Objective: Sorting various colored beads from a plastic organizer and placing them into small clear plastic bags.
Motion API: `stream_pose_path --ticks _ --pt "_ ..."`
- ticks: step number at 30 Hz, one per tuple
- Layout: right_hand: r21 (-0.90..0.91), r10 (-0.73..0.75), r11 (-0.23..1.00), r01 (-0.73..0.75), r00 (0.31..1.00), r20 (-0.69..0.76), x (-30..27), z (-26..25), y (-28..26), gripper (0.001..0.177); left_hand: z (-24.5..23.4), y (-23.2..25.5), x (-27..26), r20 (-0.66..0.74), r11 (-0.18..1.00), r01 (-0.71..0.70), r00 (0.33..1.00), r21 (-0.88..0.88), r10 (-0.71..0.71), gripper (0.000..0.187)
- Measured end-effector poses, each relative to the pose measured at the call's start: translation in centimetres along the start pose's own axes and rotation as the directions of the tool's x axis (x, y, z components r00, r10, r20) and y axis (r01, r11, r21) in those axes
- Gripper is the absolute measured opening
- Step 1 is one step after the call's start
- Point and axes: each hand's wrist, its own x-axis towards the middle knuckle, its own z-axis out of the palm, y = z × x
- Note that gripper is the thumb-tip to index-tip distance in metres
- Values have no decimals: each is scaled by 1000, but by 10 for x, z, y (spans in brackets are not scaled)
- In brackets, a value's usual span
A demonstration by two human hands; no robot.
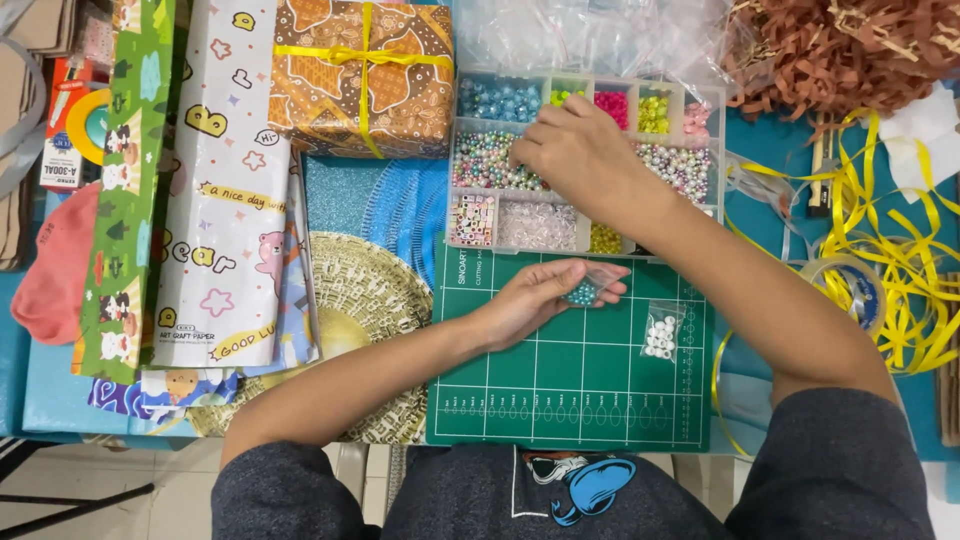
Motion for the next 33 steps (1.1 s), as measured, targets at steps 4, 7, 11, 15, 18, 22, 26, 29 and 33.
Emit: stream_pose_path --ticks 4,7,11,15,18,22,26,29,33 --pt "27 18 999 -22 990 138 -1 13 -3 24 3 -5 -1 -8 1000 10 1000 12 -10 43" --pt "20 -21 1000 23 995 -99 -7 37 6 19 6 -10 5 -110 999 -37 993 5 37 50" --pt "96 -21 995 29 996 -82 -8 46 4 17 6 -9 4 -123 1000 -25 992 4 26 51" --pt "-11 20 1000 -21 996 -81 -10 51 2 32 5 -12 3 -130 999 -40 991 3 40 51" --pt "4 26 1000 -26 997 -70 -13 55 2 34 6 -11 3 -134 999 -38 990 4 39 50" --pt "10 16 1000 -15 998 -64 -12 59 1 28 7 -10 3 -139 999 -36 990 8 37 51" --pt "-10 -15 1000 14 997 -79 -11 60 1 24 8 -11 3 -140 999 -37 989 5 38 51" --pt "-9 -23 1000 22 994 -107 -12 67 4 20 9 -10 3 -144 999 -48 989 -4 47 51" --pt "74 -24 997 37 986 -165 -14 85 10 19 7 -13 4 -138 999 -48 989 0 48 50"
